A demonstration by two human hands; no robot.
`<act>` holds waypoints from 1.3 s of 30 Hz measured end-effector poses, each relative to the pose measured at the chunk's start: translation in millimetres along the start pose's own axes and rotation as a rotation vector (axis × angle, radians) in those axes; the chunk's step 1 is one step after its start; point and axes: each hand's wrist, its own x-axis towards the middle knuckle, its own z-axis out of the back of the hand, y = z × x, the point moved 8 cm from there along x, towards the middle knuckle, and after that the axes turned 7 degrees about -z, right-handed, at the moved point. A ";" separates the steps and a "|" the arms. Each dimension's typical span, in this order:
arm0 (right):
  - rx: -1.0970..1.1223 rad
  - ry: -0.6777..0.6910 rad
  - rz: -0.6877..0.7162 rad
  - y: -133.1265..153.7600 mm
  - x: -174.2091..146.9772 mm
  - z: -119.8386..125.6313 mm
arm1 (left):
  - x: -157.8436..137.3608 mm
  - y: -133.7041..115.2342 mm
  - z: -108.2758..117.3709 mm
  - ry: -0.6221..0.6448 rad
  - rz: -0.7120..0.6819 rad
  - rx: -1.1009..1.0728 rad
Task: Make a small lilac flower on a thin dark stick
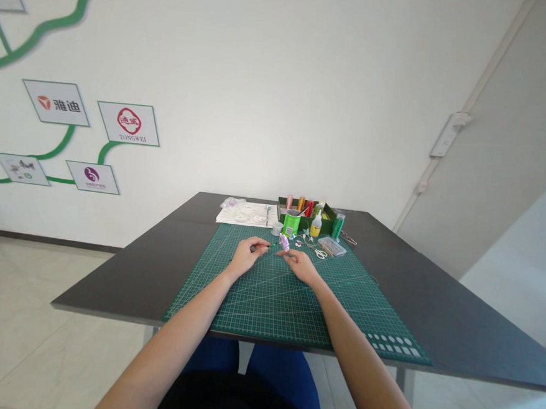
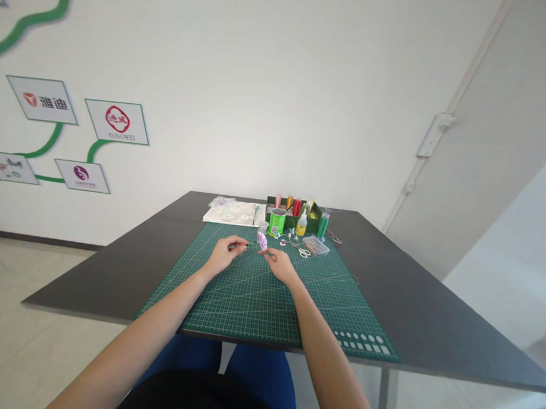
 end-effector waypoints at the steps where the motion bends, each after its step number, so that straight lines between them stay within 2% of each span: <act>1: -0.006 0.004 0.000 0.2 -0.3 -0.6 | 0.0 0.5 0.6 -0.005 0.001 0.002; 9: -0.053 0.069 0.030 5.4 -3.5 -5.3 | -0.5 3.4 5.5 -0.031 0.020 0.019; 20: 0.004 0.173 0.029 13.5 -9.1 -13.9 | 1.1 -1.6 17.2 -0.097 -0.035 0.185; 30: 0.234 0.400 -0.068 16.7 -17.8 -28.3 | 2.0 -5.4 24.8 -0.099 -0.042 0.386; 39: 0.393 0.632 -0.051 27.2 -30.5 -39.0 | -1.7 -8.8 20.3 0.018 -0.049 0.594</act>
